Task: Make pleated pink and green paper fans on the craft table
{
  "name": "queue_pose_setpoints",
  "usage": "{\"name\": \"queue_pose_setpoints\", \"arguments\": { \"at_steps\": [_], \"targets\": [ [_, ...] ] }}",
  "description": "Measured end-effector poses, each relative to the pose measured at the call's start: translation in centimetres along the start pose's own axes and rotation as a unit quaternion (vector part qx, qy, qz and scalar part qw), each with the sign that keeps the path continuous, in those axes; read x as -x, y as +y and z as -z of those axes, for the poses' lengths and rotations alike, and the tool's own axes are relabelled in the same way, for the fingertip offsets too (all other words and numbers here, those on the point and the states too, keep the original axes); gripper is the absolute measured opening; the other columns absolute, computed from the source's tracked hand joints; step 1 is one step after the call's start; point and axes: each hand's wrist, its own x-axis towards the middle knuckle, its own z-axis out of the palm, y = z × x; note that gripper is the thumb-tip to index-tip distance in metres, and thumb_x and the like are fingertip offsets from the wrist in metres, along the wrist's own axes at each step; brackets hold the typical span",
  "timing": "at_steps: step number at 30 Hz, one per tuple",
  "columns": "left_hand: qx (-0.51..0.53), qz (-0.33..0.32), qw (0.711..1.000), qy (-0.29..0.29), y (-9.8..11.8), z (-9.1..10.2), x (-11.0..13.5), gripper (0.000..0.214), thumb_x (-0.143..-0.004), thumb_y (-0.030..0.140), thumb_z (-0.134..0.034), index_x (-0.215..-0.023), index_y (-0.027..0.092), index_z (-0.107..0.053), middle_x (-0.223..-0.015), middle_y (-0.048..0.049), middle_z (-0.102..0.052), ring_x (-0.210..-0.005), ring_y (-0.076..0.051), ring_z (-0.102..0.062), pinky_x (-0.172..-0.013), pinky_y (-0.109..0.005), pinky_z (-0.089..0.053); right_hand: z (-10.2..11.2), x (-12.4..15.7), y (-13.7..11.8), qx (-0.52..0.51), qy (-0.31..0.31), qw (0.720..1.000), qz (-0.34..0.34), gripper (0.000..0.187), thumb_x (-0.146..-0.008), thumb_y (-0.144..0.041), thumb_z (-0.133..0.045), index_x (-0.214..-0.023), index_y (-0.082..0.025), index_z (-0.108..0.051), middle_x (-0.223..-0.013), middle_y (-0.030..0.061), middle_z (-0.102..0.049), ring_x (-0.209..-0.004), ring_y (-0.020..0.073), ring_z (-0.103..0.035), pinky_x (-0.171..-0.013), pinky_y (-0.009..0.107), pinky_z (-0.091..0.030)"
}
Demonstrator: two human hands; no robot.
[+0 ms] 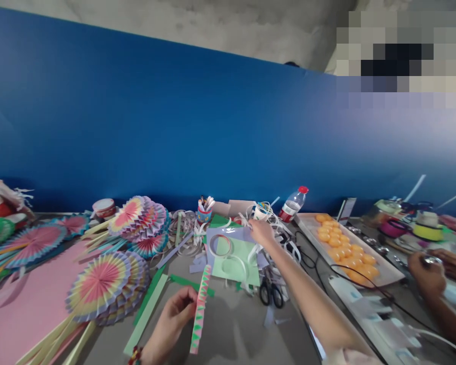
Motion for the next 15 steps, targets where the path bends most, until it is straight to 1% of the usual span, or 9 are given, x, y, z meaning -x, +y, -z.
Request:
{"name": "queue_pose_setpoints", "arguments": {
  "at_steps": [3,6,8,11,15],
  "targets": [
    [0.002,0.008,1.000,-0.008,0.0,-0.1,-0.1,0.039,-0.068,0.049,-0.080,-0.069,0.016,-0.060,-0.064,0.0015,-0.055,-0.059,-0.010,-0.043,-0.057,-0.020,-0.035,-0.6,-0.6,0.3,0.010,-0.016,1.000,-0.021,0.031,-0.095,-0.033,-0.059,-0.122,-0.017,-0.058,-0.122,0.0086,-0.061,-0.102,0.0217,-0.064,-0.086,0.042,-0.055],
    [0.002,0.018,1.000,-0.006,0.1,-0.3,-0.1,0.040,-0.066,0.049,-0.081,-0.069,0.016,-0.060,-0.064,0.0018,-0.055,-0.058,-0.010,-0.042,-0.056,-0.020,-0.034,-0.4,-0.8,0.6,0.011,-0.014,0.999,-0.027,0.030,-0.096,-0.033,-0.059,-0.121,-0.017,-0.059,-0.121,0.0085,-0.061,-0.101,0.0212,-0.064,-0.085,0.041,-0.055],
    [0.004,0.016,1.000,-0.003,0.2,-0.3,0.0,0.039,-0.066,0.049,-0.082,-0.070,0.016,-0.060,-0.065,0.0017,-0.055,-0.059,-0.010,-0.042,-0.057,-0.020,-0.034,0.3,-0.7,0.8,0.014,0.000,1.000,-0.028,0.029,-0.096,-0.033,-0.058,-0.120,-0.017,-0.059,-0.121,0.0083,-0.062,-0.100,0.0207,-0.064,-0.085,0.041,-0.056],
    [0.004,0.013,1.000,-0.005,0.0,-0.2,0.0,0.038,-0.068,0.048,-0.081,-0.070,0.016,-0.061,-0.066,0.0015,-0.056,-0.060,-0.010,-0.043,-0.058,-0.020,-0.035,2.0,-0.4,0.9,0.021,0.033,0.999,-0.030,0.028,-0.096,-0.033,-0.058,-0.119,-0.017,-0.059,-0.118,0.0078,-0.063,-0.098,0.0201,-0.064,-0.084,0.040,-0.055],
    [-0.007,0.013,1.000,-0.005,-0.1,-0.1,0.1,0.036,-0.069,0.047,-0.080,-0.070,0.017,-0.060,-0.067,0.0015,-0.056,-0.061,-0.010,-0.043,-0.058,-0.020,-0.035,4.3,0.0,0.9,0.035,0.071,0.997,-0.027,0.026,-0.102,-0.030,-0.043,-0.122,-0.021,-0.058,-0.118,0.0089,-0.063,-0.104,0.0207,-0.062,-0.088,0.036,-0.052]
  ]
}}
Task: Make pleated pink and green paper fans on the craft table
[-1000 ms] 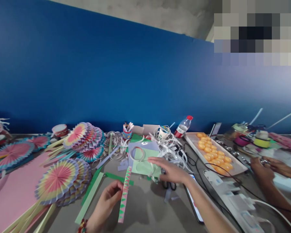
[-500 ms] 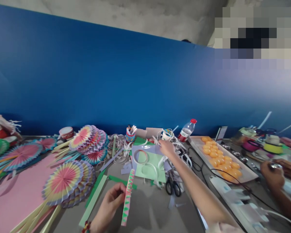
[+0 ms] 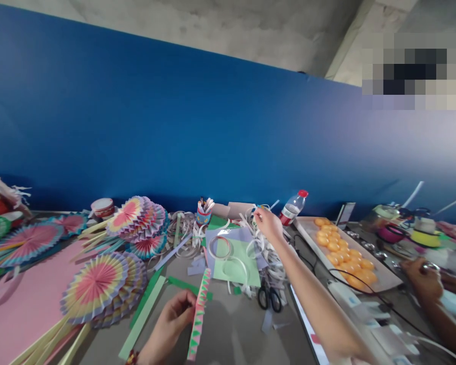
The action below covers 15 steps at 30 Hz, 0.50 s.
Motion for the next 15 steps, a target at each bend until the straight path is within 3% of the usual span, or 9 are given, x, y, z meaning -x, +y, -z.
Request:
{"name": "queue_pose_setpoints", "arguments": {
  "at_steps": [3,9,15],
  "targets": [
    [-0.010,0.000,1.000,0.003,0.1,-0.1,0.1,0.036,-0.070,0.047,-0.079,-0.070,0.016,-0.060,-0.067,0.0012,-0.056,-0.062,-0.011,-0.043,-0.059,-0.020,-0.035,0.5,-0.1,-0.4,0.015,-0.022,1.000,0.005,0.028,-0.100,-0.032,-0.050,-0.125,-0.021,-0.056,-0.123,0.0088,-0.061,-0.105,0.0213,-0.062,-0.089,0.040,-0.053],
    [0.001,-0.008,1.000,-0.002,0.2,-0.2,0.0,0.038,-0.068,0.049,-0.080,-0.071,0.017,-0.060,-0.066,0.0019,-0.055,-0.060,-0.010,-0.042,-0.057,-0.020,-0.034,-1.3,-0.1,-2.2,0.056,-0.108,0.992,-0.034,0.032,-0.095,-0.033,-0.060,-0.122,-0.016,-0.058,-0.122,0.0091,-0.061,-0.102,0.0222,-0.064,-0.086,0.042,-0.055],
    [-0.008,-0.012,1.000,0.011,0.4,-0.1,0.0,0.040,-0.067,0.050,-0.080,-0.069,0.016,-0.059,-0.064,0.0020,-0.053,-0.060,-0.010,-0.041,-0.058,-0.021,-0.033,-0.3,0.4,-3.2,0.056,-0.058,0.996,-0.032,0.030,-0.095,-0.033,-0.059,-0.121,-0.016,-0.059,-0.121,0.0087,-0.062,-0.100,0.0212,-0.064,-0.085,0.042,-0.056]
  ]
}}
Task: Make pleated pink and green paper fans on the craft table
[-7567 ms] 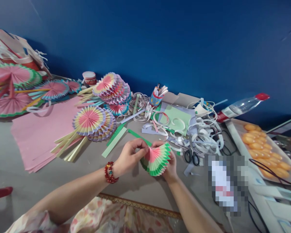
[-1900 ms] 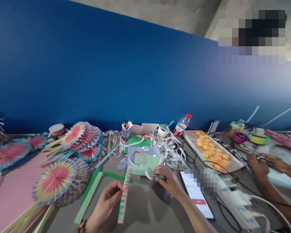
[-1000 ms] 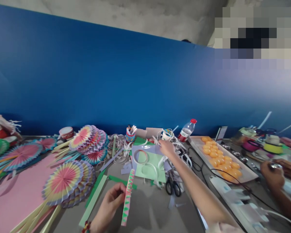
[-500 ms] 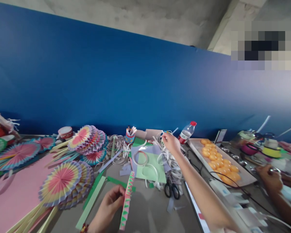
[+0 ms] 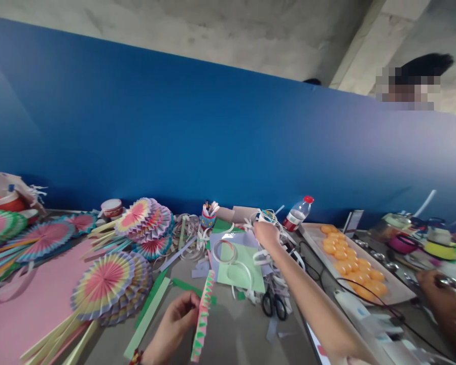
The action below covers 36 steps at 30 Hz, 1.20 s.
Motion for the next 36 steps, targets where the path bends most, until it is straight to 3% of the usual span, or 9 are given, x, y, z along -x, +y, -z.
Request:
{"name": "queue_pose_setpoints", "arguments": {
  "at_steps": [4,9,18,22,25,29,33,34,36],
  "targets": [
    [-0.004,0.005,1.000,-0.008,0.3,-0.2,0.2,0.038,-0.068,0.049,-0.079,-0.069,0.016,-0.060,-0.066,0.0011,-0.055,-0.061,-0.011,-0.043,-0.059,-0.021,-0.035,3.0,-0.3,0.8,-0.023,0.085,0.996,0.009,0.026,-0.099,-0.037,-0.051,-0.110,-0.018,-0.064,-0.105,0.0062,-0.068,-0.090,0.0179,-0.065,-0.078,0.035,-0.053],
    [-0.003,0.008,1.000,-0.002,0.7,-0.2,0.3,0.035,-0.069,0.045,-0.080,-0.070,0.016,-0.061,-0.069,0.0002,-0.057,-0.065,-0.012,-0.046,-0.062,-0.021,-0.037,7.4,-1.2,2.4,-0.061,0.194,0.979,-0.004,0.033,-0.097,-0.036,-0.043,-0.100,-0.024,-0.074,-0.091,0.0070,-0.075,-0.080,0.0200,-0.066,-0.056,0.025,-0.036],
    [0.007,0.018,1.000,-0.012,0.6,-0.4,0.4,0.038,-0.068,0.047,-0.081,-0.070,0.015,-0.060,-0.065,0.0015,-0.055,-0.061,-0.010,-0.043,-0.058,-0.020,-0.035,14.0,-0.8,4.3,-0.094,0.324,0.941,0.003,0.034,-0.093,-0.035,-0.046,-0.101,-0.022,-0.076,-0.086,0.0064,-0.076,-0.072,0.0206,-0.064,-0.054,0.025,-0.034],
    [0.017,0.020,0.999,-0.019,0.7,-0.5,0.5,0.042,-0.066,0.051,-0.081,-0.070,0.015,-0.060,-0.065,0.0014,-0.054,-0.060,-0.010,-0.043,-0.058,-0.020,-0.035,19.0,-1.8,4.5,-0.139,0.376,0.916,0.002,0.029,-0.091,-0.035,-0.051,-0.095,-0.022,-0.077,-0.077,0.0040,-0.075,-0.063,0.0183,-0.062,-0.053,0.025,-0.034],
    [0.014,0.020,1.000,-0.009,0.8,-0.4,0.4,0.044,-0.065,0.053,-0.081,-0.069,0.015,-0.060,-0.064,0.0014,-0.054,-0.059,-0.010,-0.042,-0.056,-0.020,-0.035,23.6,-2.3,4.6,-0.169,0.386,0.907,0.012,0.028,-0.092,-0.031,-0.053,-0.098,-0.016,-0.076,-0.084,0.0058,-0.075,-0.066,0.0159,-0.062,-0.058,0.025,-0.038],
    [0.018,0.014,1.000,-0.002,0.8,-0.3,0.2,0.044,-0.064,0.053,-0.082,-0.069,0.016,-0.060,-0.064,0.0015,-0.054,-0.059,-0.010,-0.042,-0.057,-0.021,-0.035,28.1,-1.7,4.7,-0.211,0.380,0.899,0.048,0.043,-0.098,-0.037,-0.043,-0.104,-0.006,-0.072,-0.091,0.0084,-0.074,-0.067,0.0098,-0.063,-0.062,0.023,-0.039],
    [0.023,0.005,1.000,-0.001,0.8,-0.2,0.3,0.043,-0.064,0.053,-0.082,-0.069,0.016,-0.061,-0.065,0.0005,-0.055,-0.060,-0.011,-0.044,-0.057,-0.021,-0.036,28.1,-0.3,3.3,-0.194,0.390,0.896,0.091,0.049,-0.098,-0.043,-0.040,-0.106,-0.005,-0.070,-0.092,0.0089,-0.072,-0.067,0.0089,-0.061,-0.061,0.022,-0.037],
    [0.022,0.005,1.000,-0.001,0.9,-0.2,0.3,0.043,-0.064,0.053,-0.082,-0.069,0.016,-0.061,-0.065,0.0003,-0.055,-0.060,-0.011,-0.044,-0.057,-0.021,-0.036,27.3,0.0,2.8,-0.162,0.376,0.908,0.088,0.044,-0.096,-0.043,-0.045,-0.100,-0.008,-0.072,-0.088,0.0071,-0.072,-0.067,0.0100,-0.061,-0.061,0.023,-0.038],
    [0.023,0.000,1.000,0.003,0.9,-0.2,0.3,0.043,-0.065,0.054,-0.081,-0.069,0.016,-0.061,-0.065,0.0003,-0.055,-0.059,-0.011,-0.043,-0.056,-0.021,-0.036,25.4,0.2,2.2,-0.070,0.256,0.960,0.091,0.037,-0.090,-0.044,-0.057,-0.082,-0.013,-0.075,-0.065,0.0018,-0.067,-0.059,0.0122,-0.057,-0.059,0.026,-0.038]
  ]
}}
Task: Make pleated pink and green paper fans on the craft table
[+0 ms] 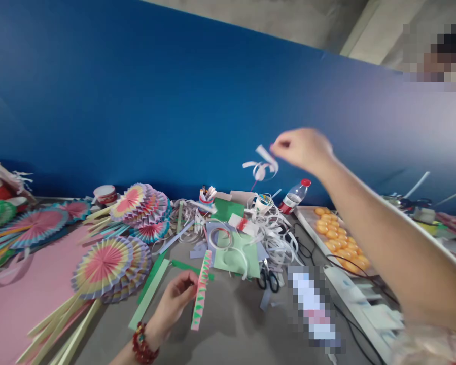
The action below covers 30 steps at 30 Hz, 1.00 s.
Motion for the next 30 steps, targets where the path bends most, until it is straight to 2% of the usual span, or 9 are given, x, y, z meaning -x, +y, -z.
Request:
{"name": "queue_pose_setpoints", "arguments": {
  "at_steps": [2,8,11,14,17,19,20,24,30],
  "targets": [
    [0.001,-0.006,1.000,0.008,0.0,0.1,0.0,0.042,-0.066,0.054,-0.080,-0.071,0.016,-0.062,-0.065,0.0004,-0.054,-0.060,-0.011,-0.044,-0.056,-0.021,-0.036,-1.8,1.0,0.4,0.011,-0.125,0.992,0.033,0.032,-0.087,-0.043,-0.060,-0.074,-0.017,-0.075,-0.055,-0.0022,-0.064,-0.051,0.0111,-0.053,-0.056,0.025,-0.036],
    [-0.005,-0.021,1.000,-0.001,0.1,0.4,0.1,0.036,-0.073,0.048,-0.077,-0.073,0.016,-0.062,-0.068,0.0005,-0.055,-0.062,-0.011,-0.045,-0.059,-0.021,-0.038,-5.2,3.8,3.5,-0.148,-0.265,0.951,0.059,0.021,-0.084,-0.035,-0.059,-0.078,-0.023,-0.076,-0.061,-0.0025,-0.070,-0.054,0.0112,-0.059,-0.051,0.021,-0.036],
    [-0.012,-0.021,1.000,-0.001,0.2,0.3,0.2,0.035,-0.073,0.048,-0.076,-0.073,0.016,-0.062,-0.068,0.0002,-0.055,-0.062,-0.012,-0.046,-0.059,-0.021,-0.038,-5.9,6.3,2.9,-0.287,-0.199,0.936,0.033,0.026,-0.082,-0.034,-0.055,-0.069,-0.020,-0.072,-0.081,0.0023,-0.074,-0.065,0.0134,-0.061,-0.054,0.023,-0.041],
    [-0.019,-0.024,1.000,0.003,0.2,0.4,0.1,0.031,-0.075,0.045,-0.075,-0.073,0.016,-0.062,-0.068,0.0001,-0.057,-0.063,-0.012,-0.047,-0.060,-0.021,-0.039,-6.3,10.1,0.8,-0.459,-0.158,0.874,-0.005,0.031,-0.078,-0.031,-0.051,-0.051,-0.018,-0.059,-0.100,0.0060,-0.073,-0.059,0.0099,-0.054,-0.055,0.024,-0.043],
    [-0.011,-0.020,1.000,0.014,0.2,0.7,-0.1,0.028,-0.074,0.040,-0.076,-0.072,0.016,-0.062,-0.067,0.0007,-0.058,-0.061,-0.011,-0.047,-0.059,-0.020,-0.038,-7.2,14.6,-1.5,-0.563,-0.265,0.782,0.042,0.030,-0.079,-0.030,-0.054,-0.052,-0.018,-0.058,-0.086,0.0070,-0.074,-0.058,0.0121,-0.053,-0.053,0.025,-0.042],
    [0.002,-0.014,0.999,0.031,0.2,0.8,-0.3,0.026,-0.072,0.036,-0.077,-0.072,0.016,-0.062,-0.066,0.0016,-0.057,-0.059,-0.010,-0.047,-0.057,-0.020,-0.037,-8.1,17.3,-2.7,-0.648,-0.187,0.738,0.033,0.033,-0.084,-0.033,-0.052,-0.054,-0.020,-0.058,-0.071,0.0059,-0.069,-0.062,0.0159,-0.056,-0.056,0.028,-0.044],
    [0.010,-0.011,0.999,0.041,0.3,0.9,-0.3,0.025,-0.071,0.034,-0.078,-0.072,0.016,-0.062,-0.066,0.0021,-0.057,-0.058,-0.009,-0.046,-0.057,-0.020,-0.036,-8.6,18.4,-3.1,-0.657,-0.161,0.737,0.019,0.034,-0.086,-0.035,-0.051,-0.056,-0.020,-0.059,-0.064,0.0041,-0.065,-0.058,0.0158,-0.054,-0.055,0.028,-0.044],
    [0.045,0.004,0.997,0.058,0.7,0.9,-0.3,0.024,-0.070,0.030,-0.079,-0.075,0.016,-0.061,-0.068,0.0028,-0.057,-0.058,-0.008,-0.045,-0.056,-0.019,-0.034,-9.3,20.5,-3.5,-0.485,-0.245,0.839,0.004,0.032,-0.086,-0.043,-0.060,-0.062,-0.021,-0.066,-0.064,0.0017,-0.067,-0.065,0.0174,-0.061,-0.065,0.028,-0.049],
    [0.080,0.017,0.996,0.048,1.0,0.5,-0.3,0.026,-0.068,0.030,-0.080,-0.077,0.015,-0.062,-0.064,0.0037,-0.053,-0.054,-0.007,-0.043,-0.053,-0.020,-0.032,-8.8,17.4,-1.6,-0.567,-0.017,0.823,0.015,0.022,-0.086,-0.048,-0.056,-0.086,-0.038,-0.075,-0.087,0.0062,-0.075,-0.098,0.0311,-0.067,-0.085,0.048,-0.053]
  ]
}}
